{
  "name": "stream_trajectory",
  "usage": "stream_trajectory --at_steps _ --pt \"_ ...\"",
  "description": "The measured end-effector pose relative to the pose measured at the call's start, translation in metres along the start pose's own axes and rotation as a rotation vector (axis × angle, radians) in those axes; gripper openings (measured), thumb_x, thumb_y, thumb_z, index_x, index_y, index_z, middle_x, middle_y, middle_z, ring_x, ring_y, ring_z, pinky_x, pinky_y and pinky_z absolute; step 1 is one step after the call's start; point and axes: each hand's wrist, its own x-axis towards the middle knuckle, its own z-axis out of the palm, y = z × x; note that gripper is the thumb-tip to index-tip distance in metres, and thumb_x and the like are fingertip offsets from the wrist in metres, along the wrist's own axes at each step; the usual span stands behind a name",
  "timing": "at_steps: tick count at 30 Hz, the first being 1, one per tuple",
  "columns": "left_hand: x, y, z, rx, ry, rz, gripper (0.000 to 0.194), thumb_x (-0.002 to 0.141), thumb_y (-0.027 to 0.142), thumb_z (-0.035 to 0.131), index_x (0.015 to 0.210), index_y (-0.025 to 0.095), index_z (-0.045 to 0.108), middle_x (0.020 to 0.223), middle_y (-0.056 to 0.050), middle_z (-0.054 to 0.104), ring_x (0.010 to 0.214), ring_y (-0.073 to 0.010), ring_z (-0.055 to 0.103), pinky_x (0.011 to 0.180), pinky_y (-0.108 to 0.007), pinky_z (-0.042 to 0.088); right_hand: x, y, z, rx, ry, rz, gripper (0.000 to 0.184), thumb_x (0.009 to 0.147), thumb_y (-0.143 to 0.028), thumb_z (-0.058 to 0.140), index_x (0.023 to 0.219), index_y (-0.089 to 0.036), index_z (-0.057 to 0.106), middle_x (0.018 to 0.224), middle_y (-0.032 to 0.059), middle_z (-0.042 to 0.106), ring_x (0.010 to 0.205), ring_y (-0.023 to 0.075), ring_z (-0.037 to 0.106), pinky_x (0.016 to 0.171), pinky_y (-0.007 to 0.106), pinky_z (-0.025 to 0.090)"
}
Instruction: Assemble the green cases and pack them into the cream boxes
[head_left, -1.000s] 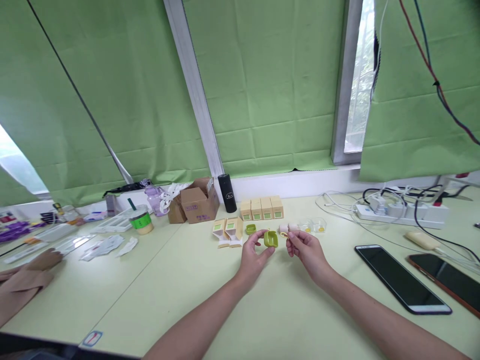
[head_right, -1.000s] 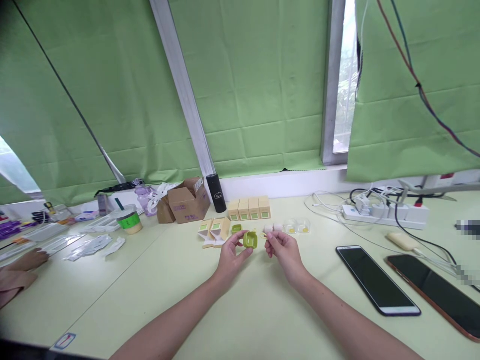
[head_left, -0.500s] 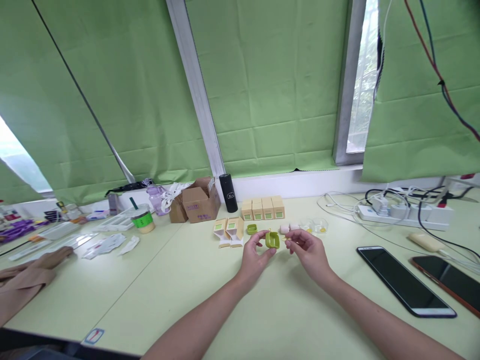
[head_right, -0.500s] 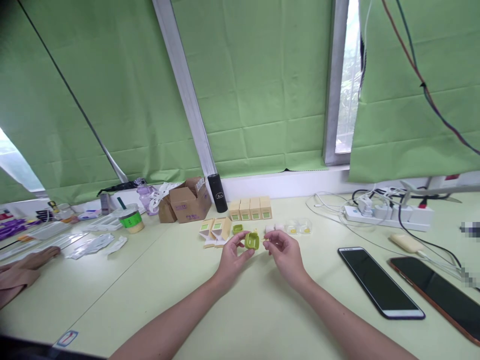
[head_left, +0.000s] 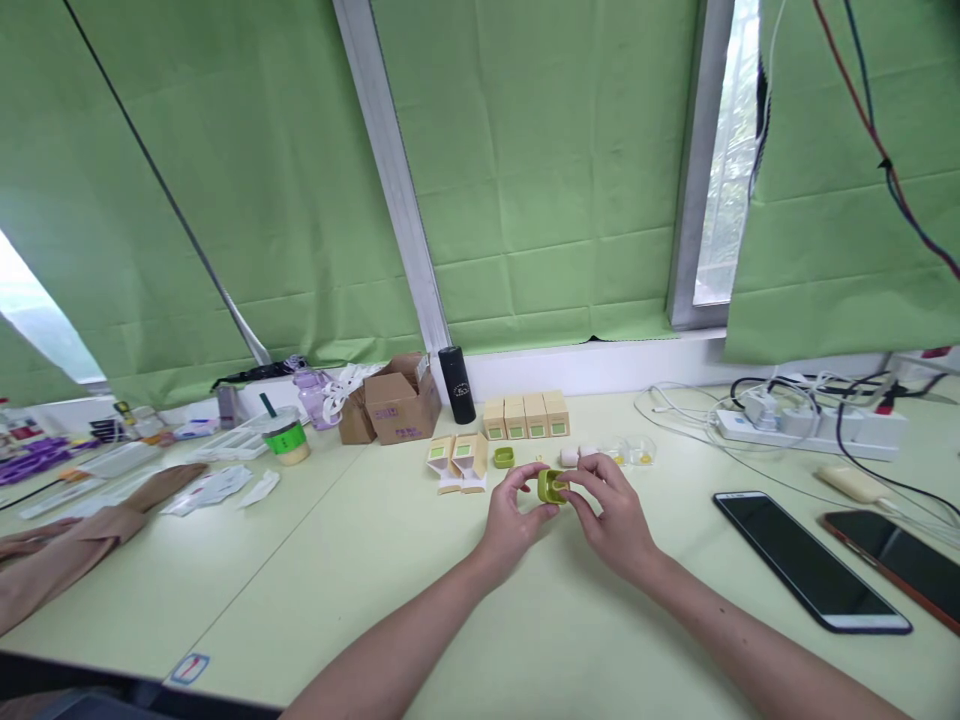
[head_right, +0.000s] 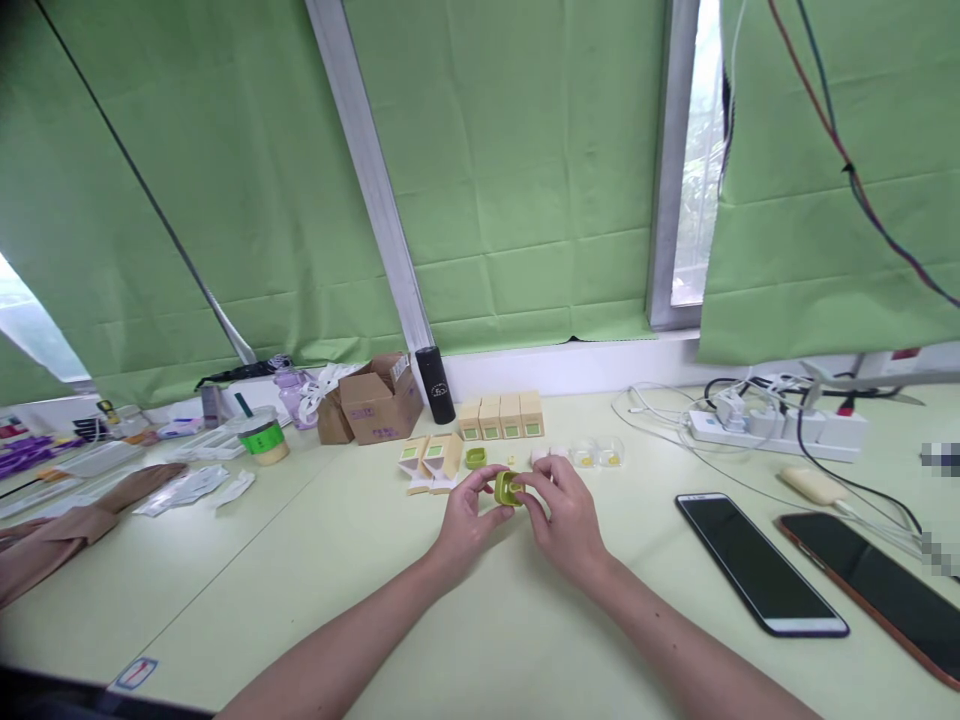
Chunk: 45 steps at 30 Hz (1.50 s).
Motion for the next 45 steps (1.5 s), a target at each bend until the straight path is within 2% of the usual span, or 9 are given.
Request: stream_trajectory --at_steps 3,10,17,33,45 --pt "-0.001 0.000 0.001 -0.007 -0.008 0.012 0.049 0.071 0.018 0.083 0.118 0.026 0.071 0.122 -0.007 0.071 0.117 -0.0284 0.061 0.099 -0.041 0.044 0.001 0.000 0.001 -0.068 -0.027 -0.038 0.023 0.099 -0.020 0.054 0.107 -0.026 0.074 0.087 0.0062 0.058 0.084 0.0237 0.057 0.070 0.037 0.049" --pt "-0.002 0.000 0.002 -0.018 -0.006 0.010 0.050 0.069 0.016 0.085 0.117 0.025 0.072 0.121 -0.007 0.071 0.116 -0.0286 0.061 0.099 -0.041 0.043 0.001 0.002 0.003 -0.110 -0.044 -0.062 0.020 0.101 -0.019 0.052 0.102 -0.024 0.072 0.083 0.0056 0.057 0.081 0.0231 0.053 0.068 0.036 0.043" --pt "-0.002 0.002 0.001 -0.016 -0.009 0.016 0.050 0.069 0.018 0.086 0.116 0.025 0.072 0.118 -0.007 0.070 0.115 -0.0278 0.060 0.098 -0.040 0.042 -0.001 0.003 0.005 -0.115 -0.056 -0.074 0.020 0.101 -0.017 0.051 0.103 -0.022 0.071 0.083 0.0056 0.057 0.082 0.0224 0.053 0.068 0.035 0.044" --pt "-0.001 0.004 0.002 -0.026 0.005 0.008 0.048 0.065 0.009 0.085 0.109 0.024 0.075 0.114 -0.006 0.069 0.112 -0.0272 0.061 0.098 -0.039 0.043 -0.003 0.004 0.011 -0.007 -0.025 -0.053 0.018 0.096 -0.009 0.057 0.095 -0.023 0.068 0.080 0.0026 0.057 0.080 0.0212 0.054 0.068 0.033 0.045" --pt "-0.001 0.003 0.001 -0.023 0.006 0.003 0.048 0.064 0.011 0.086 0.108 0.024 0.076 0.113 -0.006 0.069 0.112 -0.0279 0.061 0.099 -0.040 0.043 -0.003 0.007 0.012 0.022 -0.044 -0.053 0.018 0.095 -0.011 0.058 0.097 -0.024 0.070 0.077 0.0021 0.058 0.077 0.0212 0.056 0.067 0.034 0.048"
